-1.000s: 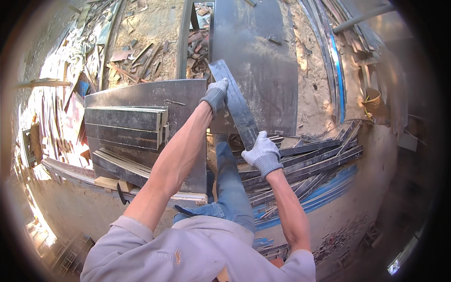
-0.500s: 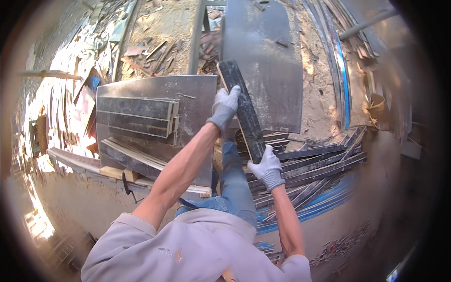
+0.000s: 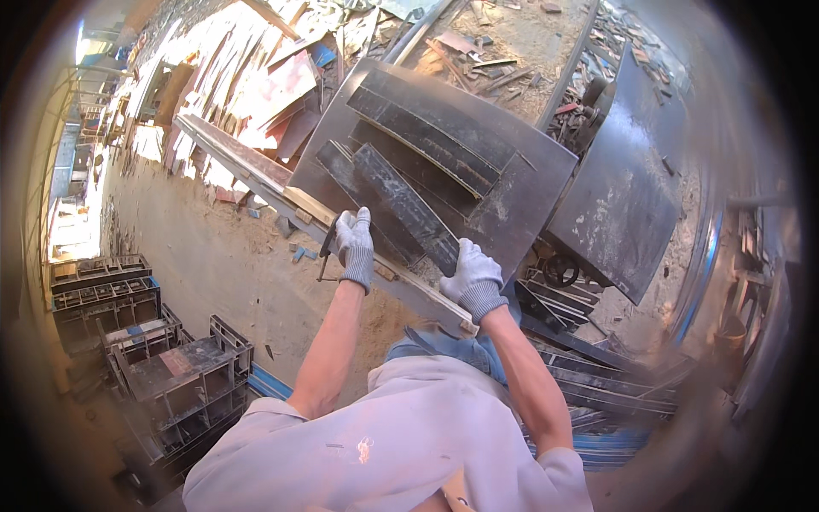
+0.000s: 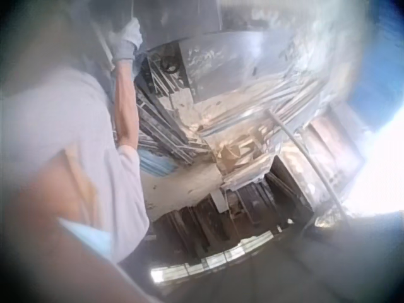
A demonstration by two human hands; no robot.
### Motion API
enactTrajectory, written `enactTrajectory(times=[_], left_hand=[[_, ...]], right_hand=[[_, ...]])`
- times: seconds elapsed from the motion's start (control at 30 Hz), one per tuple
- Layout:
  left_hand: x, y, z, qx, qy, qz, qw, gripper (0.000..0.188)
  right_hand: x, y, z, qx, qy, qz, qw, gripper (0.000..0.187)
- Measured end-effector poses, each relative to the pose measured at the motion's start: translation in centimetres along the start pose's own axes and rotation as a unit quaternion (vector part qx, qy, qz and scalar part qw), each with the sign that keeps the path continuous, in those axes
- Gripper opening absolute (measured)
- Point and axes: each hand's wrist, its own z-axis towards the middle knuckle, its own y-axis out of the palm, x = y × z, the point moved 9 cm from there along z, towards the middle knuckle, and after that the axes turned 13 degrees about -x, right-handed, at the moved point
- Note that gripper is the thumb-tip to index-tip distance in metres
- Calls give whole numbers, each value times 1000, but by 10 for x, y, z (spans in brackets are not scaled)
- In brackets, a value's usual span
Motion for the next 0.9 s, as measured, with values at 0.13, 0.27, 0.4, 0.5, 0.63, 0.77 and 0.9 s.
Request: enactTrajectory(times=[0.13, 0.27, 0.4, 0.5, 0.63, 0.77, 0.9], left_hand=[[-12, -11, 26, -28, -15, 69, 997, 82], [4, 2, 50, -36, 6, 96, 995, 92], [10, 13, 66, -54, -21, 153, 987, 92], [7, 14, 71, -64, -45, 163, 984, 93], [6, 30, 77, -47, -85, 201, 975, 114], [16, 51, 59, -32, -212, 151, 965, 146], [14, 46, 65, -1, -228, 202, 952, 126]], right_hand=[[-74, -4, 38, -11, -13, 0, 1000, 63], [-106, 9, 71, 37, -17, -31, 999, 61], [-103, 17, 74, 71, -60, -74, 993, 76], [-44, 4, 60, 209, -3, 86, 974, 77], [74, 31, 85, 233, 166, 348, 892, 67], [83, 54, 97, 210, 137, 458, 853, 67], [56, 38, 90, 170, 165, 142, 961, 86]])
